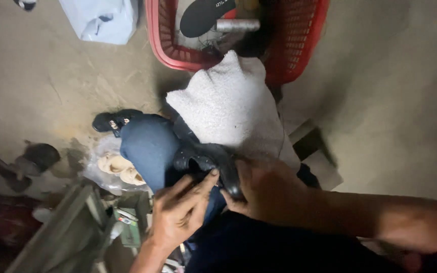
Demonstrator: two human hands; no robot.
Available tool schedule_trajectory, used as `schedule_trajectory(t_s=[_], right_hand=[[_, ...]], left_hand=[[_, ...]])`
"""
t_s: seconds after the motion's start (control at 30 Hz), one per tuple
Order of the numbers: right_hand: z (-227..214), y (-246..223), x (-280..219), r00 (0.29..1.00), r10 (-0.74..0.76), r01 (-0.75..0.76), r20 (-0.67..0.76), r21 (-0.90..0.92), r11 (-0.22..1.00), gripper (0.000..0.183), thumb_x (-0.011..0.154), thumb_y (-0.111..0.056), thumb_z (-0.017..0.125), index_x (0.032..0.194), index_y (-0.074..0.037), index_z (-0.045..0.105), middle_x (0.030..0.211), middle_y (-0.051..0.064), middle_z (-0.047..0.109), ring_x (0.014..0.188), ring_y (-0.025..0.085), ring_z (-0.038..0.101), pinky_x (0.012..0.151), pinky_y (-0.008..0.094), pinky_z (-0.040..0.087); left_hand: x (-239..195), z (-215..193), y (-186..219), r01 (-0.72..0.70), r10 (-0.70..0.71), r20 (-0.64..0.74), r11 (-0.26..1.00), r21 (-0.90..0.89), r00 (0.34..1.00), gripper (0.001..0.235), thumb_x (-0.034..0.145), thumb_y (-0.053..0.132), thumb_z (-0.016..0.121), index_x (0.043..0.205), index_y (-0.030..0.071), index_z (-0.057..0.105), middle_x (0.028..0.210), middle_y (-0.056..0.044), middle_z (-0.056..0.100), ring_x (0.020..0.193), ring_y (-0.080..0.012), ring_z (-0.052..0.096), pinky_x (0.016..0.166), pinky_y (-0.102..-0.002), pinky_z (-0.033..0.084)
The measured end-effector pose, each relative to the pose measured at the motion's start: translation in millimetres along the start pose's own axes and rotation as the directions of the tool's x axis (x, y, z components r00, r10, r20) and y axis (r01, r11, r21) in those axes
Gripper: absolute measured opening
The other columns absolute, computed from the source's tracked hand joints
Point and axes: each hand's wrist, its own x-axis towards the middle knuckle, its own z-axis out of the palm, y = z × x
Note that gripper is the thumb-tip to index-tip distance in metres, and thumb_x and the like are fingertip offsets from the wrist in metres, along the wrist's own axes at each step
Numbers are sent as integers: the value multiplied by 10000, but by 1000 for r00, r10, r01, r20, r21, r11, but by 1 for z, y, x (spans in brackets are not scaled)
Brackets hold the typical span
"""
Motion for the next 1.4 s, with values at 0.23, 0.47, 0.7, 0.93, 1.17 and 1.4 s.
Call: schedule_trajectory(t_s=[0.23,0.47,0.7,0.93,1.17,1.4], right_hand=[[17,-1,8,986,-46,8,-157,-238,971,491,840,-532,769,824,-95,544,658,96,613,541,299,620,485,444,490],[-17,-6,13,905,-253,217,-343,-141,966,554,784,-627,851,955,-135,663,719,11,648,579,206,631,508,366,488],[-71,67,-3,843,-193,-27,-503,-397,917,221,969,-128,818,1143,-23,734,1434,209,585,1290,401,565,1057,511,470],[-7,6,3,828,-464,402,-317,-243,883,217,928,-258,779,1075,-98,763,1371,87,622,1389,316,429,1183,523,321],[-65,-23,-22,972,-235,155,11,719,678,156,991,-95,575,1022,-5,699,1265,150,716,1089,194,726,987,297,550],[-52,24,39,985,132,8,-112,792,610,201,1054,-135,552,1074,23,676,803,121,696,722,165,726,745,341,653]], left_hand=[[-1,4,1,-11,13,-77,1000,29,997,264,992,-7,648,1252,20,679,1094,-143,751,838,-224,773,706,-301,655],[-56,-11,-16,164,-136,-135,960,225,981,97,1005,79,608,1062,0,605,989,-128,729,823,-241,724,753,-358,564],[-72,4,-12,318,-303,-129,942,107,944,172,934,33,502,1076,28,599,976,-95,670,881,-261,670,832,-371,522],[-62,4,3,373,-373,-53,928,-11,926,261,1056,261,502,1127,41,624,993,-66,702,898,-191,672,793,-345,527],[-59,8,1,301,-298,-82,953,21,951,178,1067,176,513,1069,40,627,980,-74,674,854,-208,669,777,-341,519],[-51,9,2,196,-197,-177,980,-22,964,145,1040,99,576,954,31,672,789,-166,700,736,-396,718,687,-441,585]])
